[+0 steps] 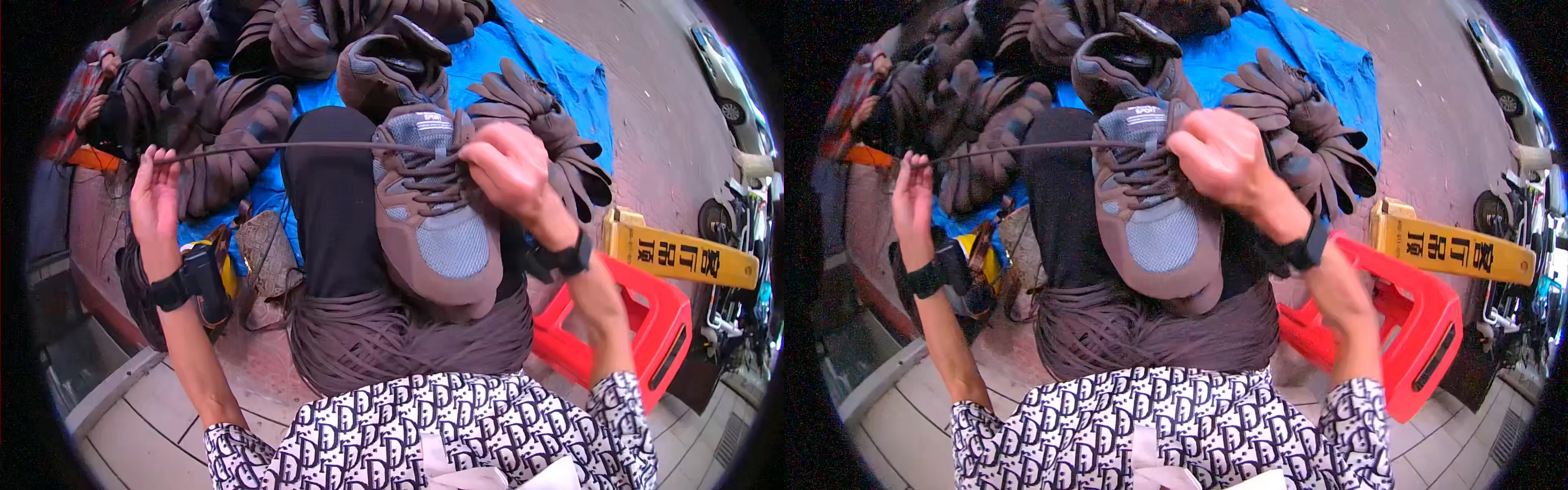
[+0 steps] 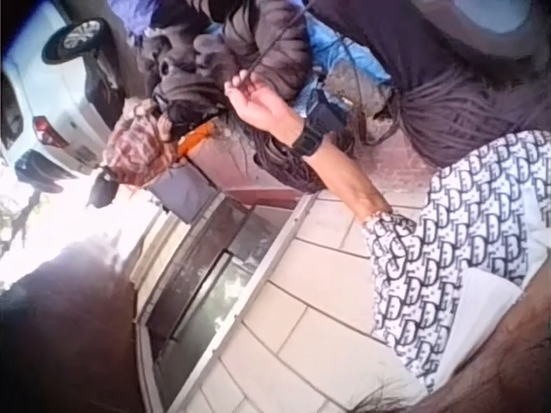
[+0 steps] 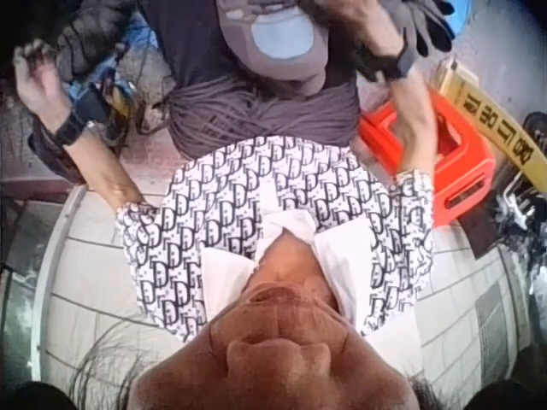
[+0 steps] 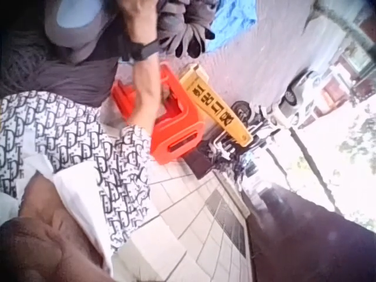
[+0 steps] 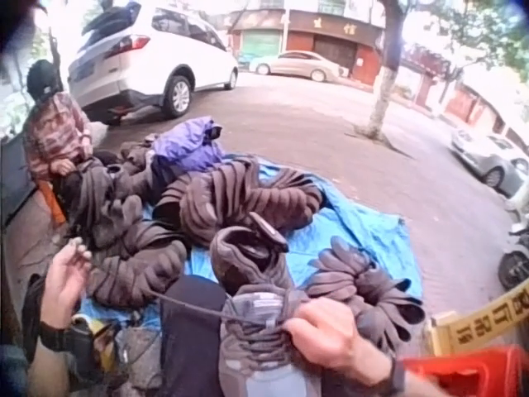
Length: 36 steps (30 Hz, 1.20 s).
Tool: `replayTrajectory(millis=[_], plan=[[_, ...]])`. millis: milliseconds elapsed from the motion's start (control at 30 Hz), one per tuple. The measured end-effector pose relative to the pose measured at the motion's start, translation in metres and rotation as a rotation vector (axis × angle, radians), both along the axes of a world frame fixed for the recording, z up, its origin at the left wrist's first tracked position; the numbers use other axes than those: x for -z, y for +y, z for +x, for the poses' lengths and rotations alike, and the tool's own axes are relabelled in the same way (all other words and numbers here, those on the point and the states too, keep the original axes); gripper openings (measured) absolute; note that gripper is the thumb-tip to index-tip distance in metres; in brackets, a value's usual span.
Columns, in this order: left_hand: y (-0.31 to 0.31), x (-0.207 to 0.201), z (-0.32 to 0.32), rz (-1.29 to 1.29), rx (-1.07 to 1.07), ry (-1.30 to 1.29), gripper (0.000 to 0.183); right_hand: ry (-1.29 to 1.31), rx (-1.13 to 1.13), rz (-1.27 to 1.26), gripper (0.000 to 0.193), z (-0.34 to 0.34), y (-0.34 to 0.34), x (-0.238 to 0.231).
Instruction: Insert laces into the eyelets of a shoe upper.
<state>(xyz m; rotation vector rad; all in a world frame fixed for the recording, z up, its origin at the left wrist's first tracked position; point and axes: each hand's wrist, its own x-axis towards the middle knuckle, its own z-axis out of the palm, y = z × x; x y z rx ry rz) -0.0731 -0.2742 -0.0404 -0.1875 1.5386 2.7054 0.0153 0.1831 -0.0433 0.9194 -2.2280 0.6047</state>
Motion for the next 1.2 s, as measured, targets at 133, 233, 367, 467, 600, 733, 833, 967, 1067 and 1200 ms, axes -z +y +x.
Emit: replayTrajectory(millis=[133,233,367,467,600,733,833,967,1067,1200], plan=[[-0.012,0.012,0.007,-0.074,-0.059,0.025,0.021,-0.203,0.127,-0.123,0.020,0.013,0.021,0.006],[-0.020,0.023,0.021,0.004,-0.004,0.010,0.025,-0.553,0.305,-0.240,0.029,0.010,0.027,0.005],[0.007,0.020,0.026,0.051,0.054,-0.018,0.028,-0.438,0.178,0.026,0.018,-0.012,0.038,0.020],[0.029,-0.004,0.026,0.143,0.131,0.052,0.027,-0.423,0.155,0.179,0.017,-0.019,0.049,0.007],[0.031,-0.025,0.020,0.301,0.180,0.134,0.025,-0.418,0.161,0.118,0.010,-0.005,0.064,-0.037],[0.012,-0.033,0.018,0.379,0.226,0.134,0.024,-0.325,0.128,0.212,0.009,0.005,0.070,-0.053],[-0.024,0.003,0.025,0.199,0.041,0.015,0.022,-0.422,0.024,0.110,0.009,0.007,0.102,-0.037],[-0.043,0.079,0.058,0.225,-0.127,-0.196,0.027,-0.605,0.082,0.037,0.009,0.015,0.094,-0.011],[-0.002,0.050,0.044,0.064,-0.126,-0.141,0.029,-0.319,0.226,0.382,0.009,0.022,0.101,-0.025],[0.067,-0.016,0.027,-0.414,-0.050,0.009,0.024,-0.079,0.528,0.566,0.011,0.030,0.112,-0.032]])
